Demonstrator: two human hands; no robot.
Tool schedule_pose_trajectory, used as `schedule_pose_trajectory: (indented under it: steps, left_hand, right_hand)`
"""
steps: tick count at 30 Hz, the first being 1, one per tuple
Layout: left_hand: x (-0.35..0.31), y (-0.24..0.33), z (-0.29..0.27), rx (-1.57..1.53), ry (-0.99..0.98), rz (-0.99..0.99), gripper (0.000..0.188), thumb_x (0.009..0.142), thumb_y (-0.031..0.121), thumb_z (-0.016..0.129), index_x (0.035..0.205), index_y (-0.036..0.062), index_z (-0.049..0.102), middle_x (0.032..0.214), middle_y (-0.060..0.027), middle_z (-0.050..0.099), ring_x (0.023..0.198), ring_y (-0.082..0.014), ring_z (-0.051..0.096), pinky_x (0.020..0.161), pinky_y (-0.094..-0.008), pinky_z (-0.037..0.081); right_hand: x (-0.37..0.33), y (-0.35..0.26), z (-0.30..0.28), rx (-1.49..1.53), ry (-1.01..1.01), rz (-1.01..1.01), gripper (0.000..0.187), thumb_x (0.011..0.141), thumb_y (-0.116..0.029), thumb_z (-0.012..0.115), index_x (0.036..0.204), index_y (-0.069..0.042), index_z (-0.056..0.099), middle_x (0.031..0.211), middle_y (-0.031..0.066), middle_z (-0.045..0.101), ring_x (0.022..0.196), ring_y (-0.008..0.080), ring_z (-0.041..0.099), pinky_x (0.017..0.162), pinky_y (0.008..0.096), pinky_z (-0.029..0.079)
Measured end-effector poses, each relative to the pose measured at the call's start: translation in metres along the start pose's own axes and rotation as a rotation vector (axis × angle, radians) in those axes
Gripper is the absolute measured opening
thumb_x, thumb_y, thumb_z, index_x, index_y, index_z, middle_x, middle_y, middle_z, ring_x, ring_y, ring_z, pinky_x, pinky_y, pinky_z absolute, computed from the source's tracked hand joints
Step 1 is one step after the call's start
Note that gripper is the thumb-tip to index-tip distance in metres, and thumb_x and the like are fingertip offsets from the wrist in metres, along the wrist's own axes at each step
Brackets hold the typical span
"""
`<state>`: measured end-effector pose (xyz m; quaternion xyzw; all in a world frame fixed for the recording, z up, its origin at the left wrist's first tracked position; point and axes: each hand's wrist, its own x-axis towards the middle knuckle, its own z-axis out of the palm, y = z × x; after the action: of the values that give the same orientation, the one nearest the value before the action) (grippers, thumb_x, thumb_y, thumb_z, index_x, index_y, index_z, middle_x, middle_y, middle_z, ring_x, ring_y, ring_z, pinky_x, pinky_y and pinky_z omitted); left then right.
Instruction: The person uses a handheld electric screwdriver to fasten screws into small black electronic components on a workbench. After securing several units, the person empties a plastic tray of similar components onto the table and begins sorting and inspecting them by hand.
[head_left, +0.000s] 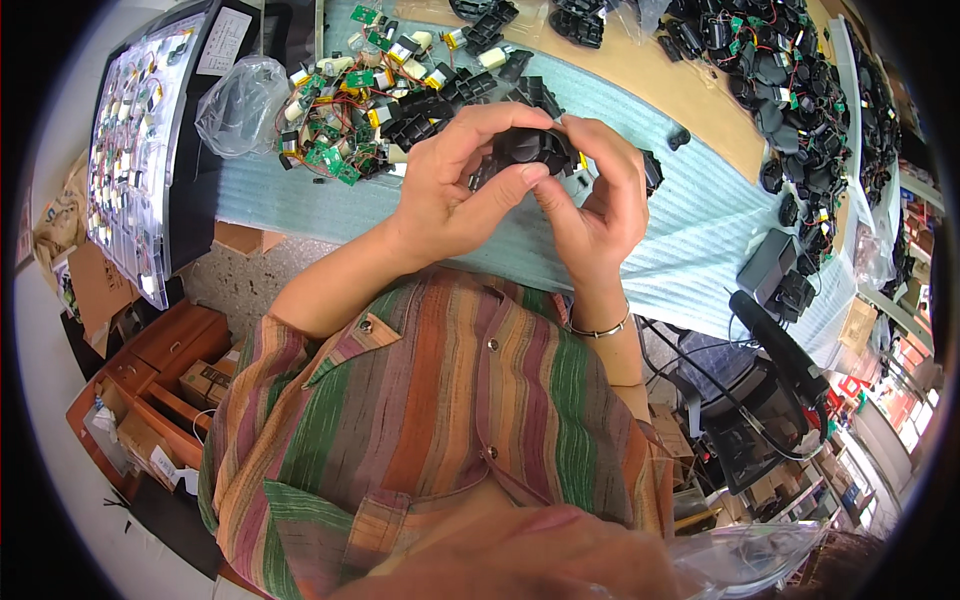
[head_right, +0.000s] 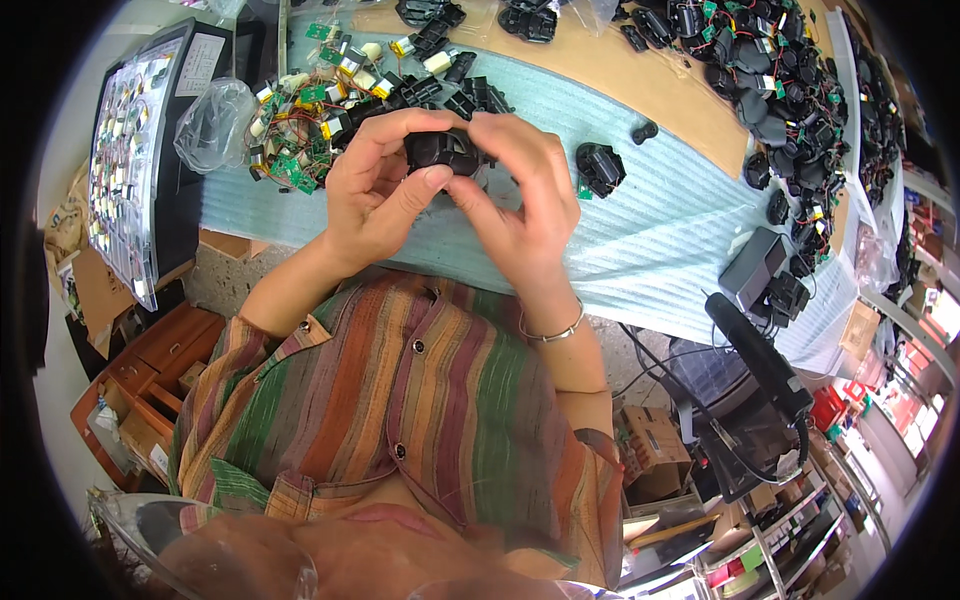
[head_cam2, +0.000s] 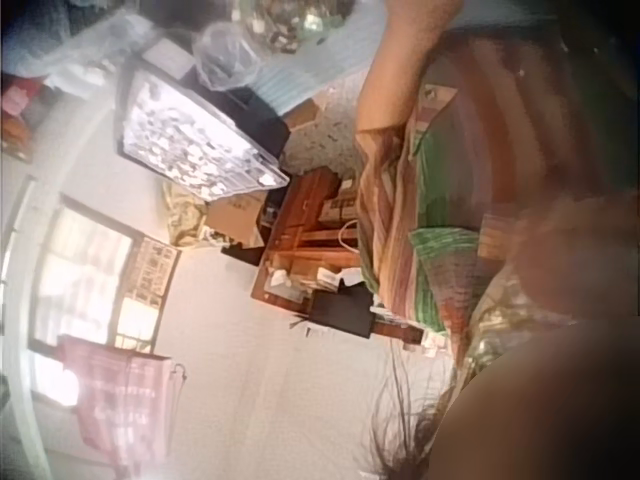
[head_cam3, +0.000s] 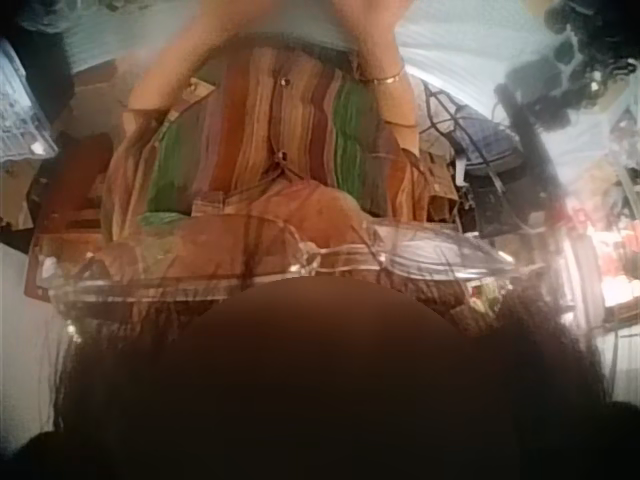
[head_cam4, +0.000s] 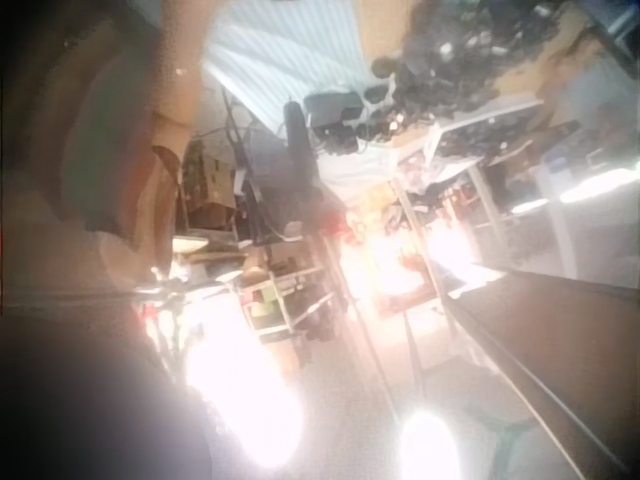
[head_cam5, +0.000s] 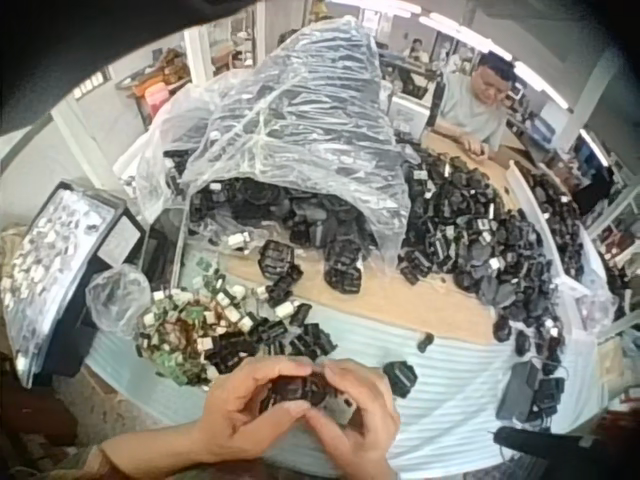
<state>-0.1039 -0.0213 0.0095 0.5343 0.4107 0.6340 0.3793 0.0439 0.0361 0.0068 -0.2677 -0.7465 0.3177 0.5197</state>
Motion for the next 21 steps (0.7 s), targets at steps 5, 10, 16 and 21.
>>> schedule_pose_trajectory:
  steps: [5, 10, 16, 21]
  left_hand:
    - [0.01, -0.016, 0.005, -0.104, 0.024, -0.011, 0.037, 0.091, 0.006, 0.06, 0.127, 0.0022, 0.048, 0.122, -0.0061, 0.048, 0.105, -0.0112, 0.053, 0.088, -0.025, 0.046]
    - [0.01, -0.007, 0.007, -0.552, 0.085, -0.398, 0.032, 0.096, 0.009, 0.052, 0.127, 0.0034, 0.046, 0.117, -0.0051, 0.052, 0.106, -0.0114, 0.052, 0.091, -0.0274, 0.046]
    - [0.006, -0.021, 0.007, -0.387, -0.007, -0.206, 0.034, 0.099, 0.015, 0.048, 0.129, 0.0011, 0.041, 0.133, -0.0169, 0.044, 0.114, -0.0223, 0.053, 0.095, -0.0384, 0.048]
    - [0.038, -0.001, 0.013, -0.204, -0.183, -0.18, 0.039, 0.097, 0.018, 0.053, 0.132, 0.004, 0.042, 0.132, -0.0161, 0.05, 0.111, -0.0206, 0.055, 0.089, -0.0328, 0.048]
  right_hand:
    - [0.016, 0.001, -0.014, 0.016, -0.131, 0.17, 0.045, 0.07, -0.01, 0.08, 0.112, -0.004, 0.065, 0.113, 0.0115, 0.064, 0.099, 0.0249, 0.061, 0.086, 0.0331, 0.05]
    - [0.017, -0.005, -0.012, 0.087, -0.169, 0.354, 0.039, 0.073, -0.013, 0.078, 0.109, -0.003, 0.066, 0.105, 0.0106, 0.066, 0.093, 0.0229, 0.061, 0.081, 0.0315, 0.049]
    - [0.011, -0.008, -0.003, -0.138, -0.072, 0.133, 0.036, 0.074, -0.013, 0.079, 0.106, -0.003, 0.066, 0.097, 0.0104, 0.067, 0.084, 0.0216, 0.061, 0.075, 0.0298, 0.05]
    - [0.013, 0.007, -0.027, 0.217, 0.079, 0.322, 0.038, 0.08, -0.008, 0.075, 0.114, 0.001, 0.062, 0.096, 0.0074, 0.066, 0.088, 0.0156, 0.06, 0.078, 0.0277, 0.049]
